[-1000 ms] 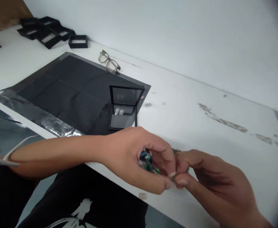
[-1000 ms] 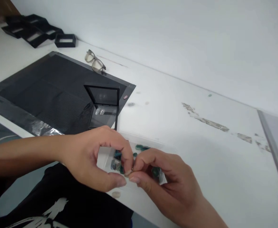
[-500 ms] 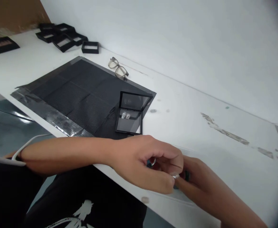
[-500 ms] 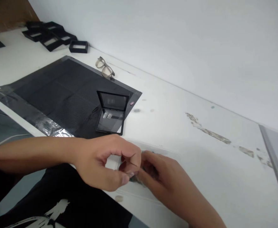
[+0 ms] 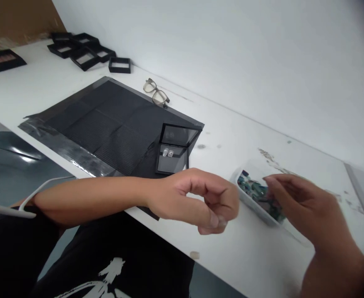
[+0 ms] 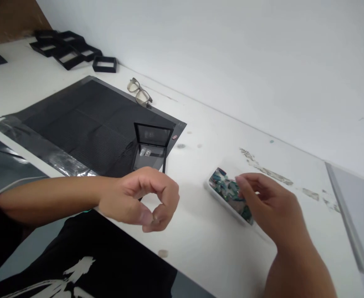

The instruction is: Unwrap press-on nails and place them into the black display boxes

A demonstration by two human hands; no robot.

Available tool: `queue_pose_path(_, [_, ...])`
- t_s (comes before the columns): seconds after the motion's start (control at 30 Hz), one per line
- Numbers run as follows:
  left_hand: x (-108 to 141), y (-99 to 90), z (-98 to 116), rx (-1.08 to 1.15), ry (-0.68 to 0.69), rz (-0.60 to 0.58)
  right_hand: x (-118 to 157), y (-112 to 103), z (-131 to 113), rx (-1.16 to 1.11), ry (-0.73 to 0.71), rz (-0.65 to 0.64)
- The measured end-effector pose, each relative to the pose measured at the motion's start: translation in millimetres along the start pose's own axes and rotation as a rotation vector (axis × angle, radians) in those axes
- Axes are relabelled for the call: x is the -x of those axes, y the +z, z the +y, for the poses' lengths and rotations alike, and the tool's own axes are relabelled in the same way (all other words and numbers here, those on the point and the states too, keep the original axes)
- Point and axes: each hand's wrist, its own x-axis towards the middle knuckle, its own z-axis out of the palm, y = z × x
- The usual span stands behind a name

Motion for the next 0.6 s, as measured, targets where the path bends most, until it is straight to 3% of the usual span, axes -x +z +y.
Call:
queue_pose_path(0.13, [8,-6.2,-2,0.133,-0.116,-0.028,23,15,-43,0.079,0.122,0.203])
queue_pose_path(0.2, [16,-10.9,1,0.190,-0.193,0.002,35,35,-73,0.028,0.037,0.263])
queue_pose_path(0.3, [27,-19.4,11,0.201,-0.257,0.132,38,66,-108,-0.060,-0.226,0.009])
queue_pose_path(0.37, [32,-25.5,18,0.157,-0.278,0.213,31,83,-121,-0.054,-0.321,-0.088])
queue_pose_path(0.43, [37,-31.4,22,0.096,-0.292,0.249,20,95,-128,0.042,-0.340,-0.082])
queue_pose_path(0.6, [51,-42.6,20,-0.080,-0.233,0.372,1,112,-134,0.199,-0.260,0.081])
